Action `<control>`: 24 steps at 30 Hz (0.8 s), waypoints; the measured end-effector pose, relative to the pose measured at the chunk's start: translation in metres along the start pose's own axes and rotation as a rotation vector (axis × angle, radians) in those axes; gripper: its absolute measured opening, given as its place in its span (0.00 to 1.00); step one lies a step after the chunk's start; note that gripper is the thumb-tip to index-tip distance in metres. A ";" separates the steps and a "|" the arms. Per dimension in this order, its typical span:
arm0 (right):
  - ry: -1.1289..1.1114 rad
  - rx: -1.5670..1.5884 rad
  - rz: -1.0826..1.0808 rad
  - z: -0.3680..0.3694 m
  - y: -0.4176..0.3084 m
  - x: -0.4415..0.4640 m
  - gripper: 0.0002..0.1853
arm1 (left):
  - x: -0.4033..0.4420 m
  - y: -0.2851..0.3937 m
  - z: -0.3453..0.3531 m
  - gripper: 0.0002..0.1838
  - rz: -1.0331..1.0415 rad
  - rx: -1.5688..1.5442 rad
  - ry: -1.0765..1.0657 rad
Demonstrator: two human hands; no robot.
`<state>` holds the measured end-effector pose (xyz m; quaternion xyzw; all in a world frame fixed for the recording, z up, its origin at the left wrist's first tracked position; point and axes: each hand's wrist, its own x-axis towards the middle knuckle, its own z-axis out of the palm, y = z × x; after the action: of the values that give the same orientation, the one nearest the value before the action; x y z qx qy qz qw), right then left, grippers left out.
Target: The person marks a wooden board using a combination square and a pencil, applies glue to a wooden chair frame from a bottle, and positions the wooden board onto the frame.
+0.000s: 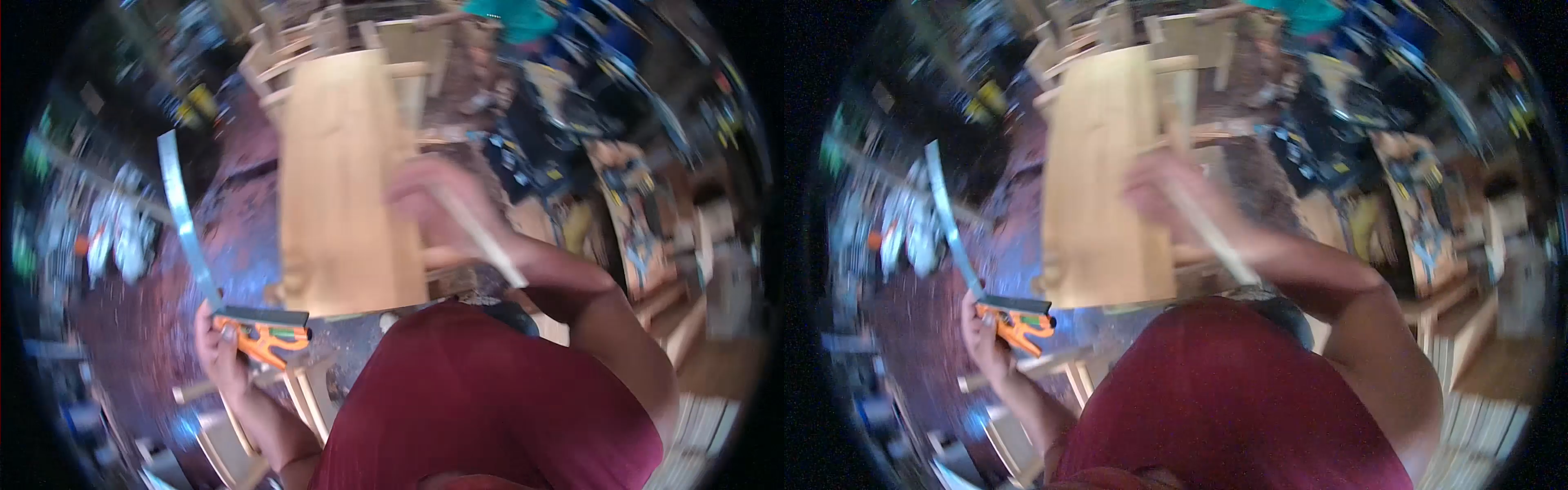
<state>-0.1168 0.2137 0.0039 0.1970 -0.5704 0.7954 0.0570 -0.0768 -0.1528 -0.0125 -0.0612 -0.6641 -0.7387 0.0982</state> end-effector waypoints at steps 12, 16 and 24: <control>-0.158 -0.660 -0.315 -0.055 -0.052 -0.036 0.25 | 0.044 0.078 0.214 0.32 0.034 0.388 -0.802; 0.357 -0.604 -0.073 -0.204 -0.093 -0.112 0.23 | 0.057 0.074 0.242 0.30 0.225 0.822 -0.710; 1.271 -1.079 0.473 -0.567 -0.084 -0.417 0.27 | 0.059 -0.017 0.164 0.38 0.160 1.459 -0.071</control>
<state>0.1507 0.8257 -0.2332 -0.4627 -0.7559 0.3661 0.2839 -0.1448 0.0083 0.0024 -0.0524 -0.9831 -0.0971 0.1461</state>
